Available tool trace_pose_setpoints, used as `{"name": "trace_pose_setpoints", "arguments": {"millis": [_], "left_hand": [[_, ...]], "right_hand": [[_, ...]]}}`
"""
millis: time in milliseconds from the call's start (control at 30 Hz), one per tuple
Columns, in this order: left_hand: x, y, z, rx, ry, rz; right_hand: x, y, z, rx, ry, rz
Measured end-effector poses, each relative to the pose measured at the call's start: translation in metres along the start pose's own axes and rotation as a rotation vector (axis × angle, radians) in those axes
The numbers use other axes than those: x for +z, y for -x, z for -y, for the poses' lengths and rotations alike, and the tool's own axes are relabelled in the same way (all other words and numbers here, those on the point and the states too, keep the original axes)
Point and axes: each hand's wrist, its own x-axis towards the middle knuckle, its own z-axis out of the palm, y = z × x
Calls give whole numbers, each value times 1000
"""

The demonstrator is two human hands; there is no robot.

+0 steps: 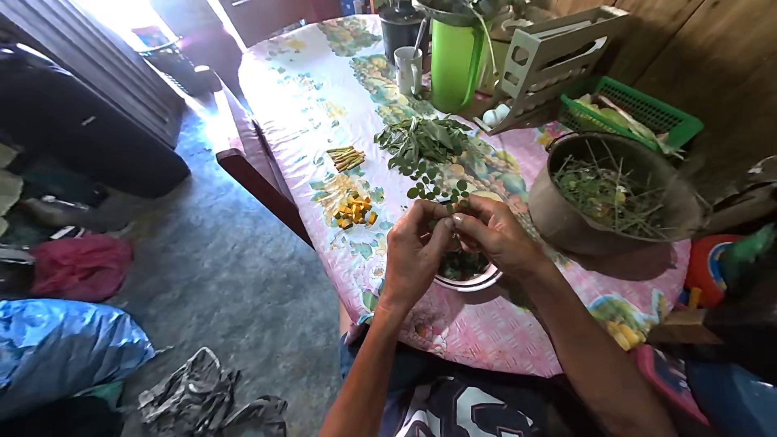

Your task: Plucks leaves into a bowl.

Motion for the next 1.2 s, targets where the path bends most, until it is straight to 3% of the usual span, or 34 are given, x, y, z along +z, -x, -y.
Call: {"name": "trace_pose_setpoints", "arguments": {"millis": [233, 433, 1000, 1067, 1200], "left_hand": [[5, -3, 0, -40, -5, -70], [2, -2, 3, -64, 105, -14], [-3, -1, 10, -350, 451, 82], [-3, -1, 10, -315, 382, 104], [-4, -5, 9, -91, -64, 250]], "right_hand": [[-3, 2, 0, -96, 22, -86], [-28, 9, 14, -153, 0, -209], [-34, 11, 11, -123, 82, -212], [-33, 11, 11, -131, 82, -203], [-32, 13, 13, -114, 98, -208]]}}
